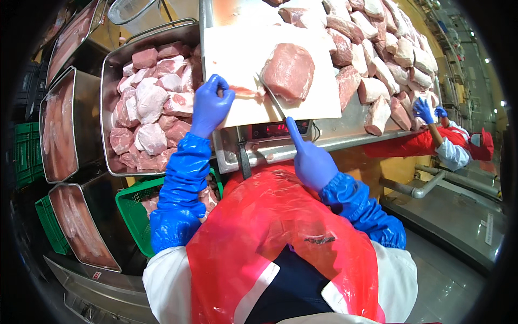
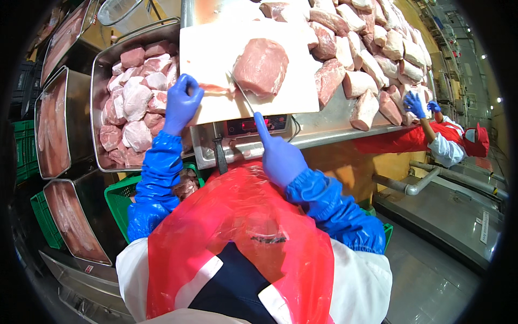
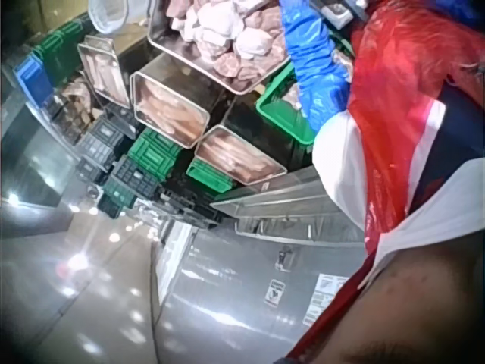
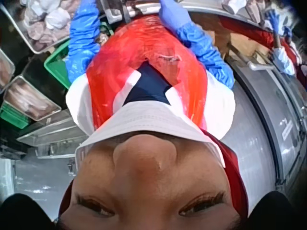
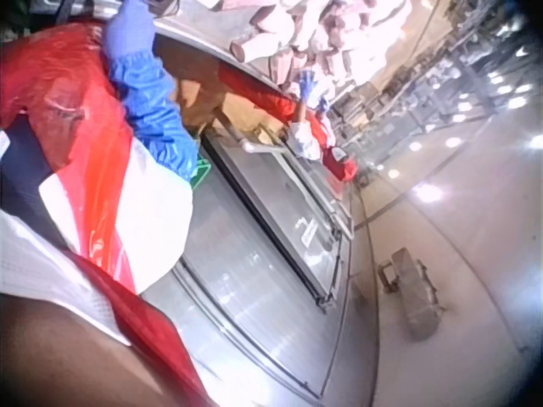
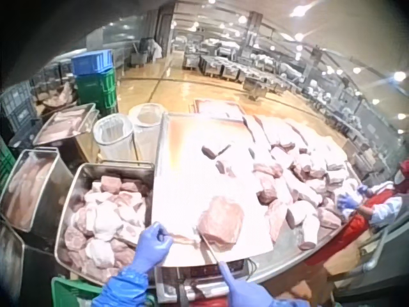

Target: The person cuts large pieces of raw meat on a cutting board using a knife, trimming fat and separating portions. The cut pieces are placed into a green basket while the process continues with additional meat pieces.

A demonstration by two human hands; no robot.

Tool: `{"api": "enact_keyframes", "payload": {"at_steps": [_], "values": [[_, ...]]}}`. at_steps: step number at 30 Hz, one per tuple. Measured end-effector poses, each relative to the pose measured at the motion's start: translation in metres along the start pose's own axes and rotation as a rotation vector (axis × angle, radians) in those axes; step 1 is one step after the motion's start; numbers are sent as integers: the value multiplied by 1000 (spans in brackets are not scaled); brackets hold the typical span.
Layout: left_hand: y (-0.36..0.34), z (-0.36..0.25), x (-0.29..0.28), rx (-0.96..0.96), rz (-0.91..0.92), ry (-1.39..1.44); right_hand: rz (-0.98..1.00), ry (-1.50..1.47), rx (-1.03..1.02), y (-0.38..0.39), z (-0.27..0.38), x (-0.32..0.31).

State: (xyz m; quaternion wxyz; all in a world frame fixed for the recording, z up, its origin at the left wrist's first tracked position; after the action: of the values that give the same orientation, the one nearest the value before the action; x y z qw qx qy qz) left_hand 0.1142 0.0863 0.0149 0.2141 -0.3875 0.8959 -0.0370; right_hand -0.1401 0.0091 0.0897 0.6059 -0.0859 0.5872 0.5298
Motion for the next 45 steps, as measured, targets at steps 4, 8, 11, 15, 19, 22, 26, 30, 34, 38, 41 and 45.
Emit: {"api": "enact_keyframes", "payload": {"at_steps": [4, 8, 11, 15, 19, 22, 26, 30, 34, 38, 41, 45], "values": [[1, -16, -18, -38, 47, 115, -9, 53, 18, 16, -18, -6], [14, -36, -16, -35, 183, 294, 65, 69, -16, 19, -31, -9], [36, -91, 9, -30, 431, 412, -92, 20, -170, -39, -14, -17], [70, -125, -25, 7, 297, 828, -257, -98, -261, -117, 8, -38], [184, -14, -122, -417, -276, 489, -34, -205, -327, -59, -25, -59], [361, 113, -126, -1058, 298, -623, -56, -378, -387, -31, -59, -80], [267, 66, -73, -605, -151, -690, -294, -604, -425, -28, -114, -91], [29, -67, 26, 225, -168, -616, -254, -742, -406, -30, -104, -89], [-62, -8, 29, -7, 15, -696, -269, -750, -349, -29, -104, -80], [59, 47, -98, -219, -44, -359, -265, -994, -140, -37, -153, -92], [271, 92, -151, -830, 50, -855, -408, -1099, -251, -87, -170, -112], [273, 49, -101, -525, -95, -772, -883, -1121, -324, -211, -130, -91]]}}
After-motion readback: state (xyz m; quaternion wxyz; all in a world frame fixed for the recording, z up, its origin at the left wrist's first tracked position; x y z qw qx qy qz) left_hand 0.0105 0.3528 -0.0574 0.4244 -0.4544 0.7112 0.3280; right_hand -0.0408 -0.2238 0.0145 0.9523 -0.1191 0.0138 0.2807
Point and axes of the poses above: each hand's wrist, its own y-axis away from the middle knuckle, its own x-axis out of the palm, z = x × y, the point moved 6 cm from there along -y, towards the middle knuckle, and after that the axes turned 3 degrees about z, right-handed, at the moved point
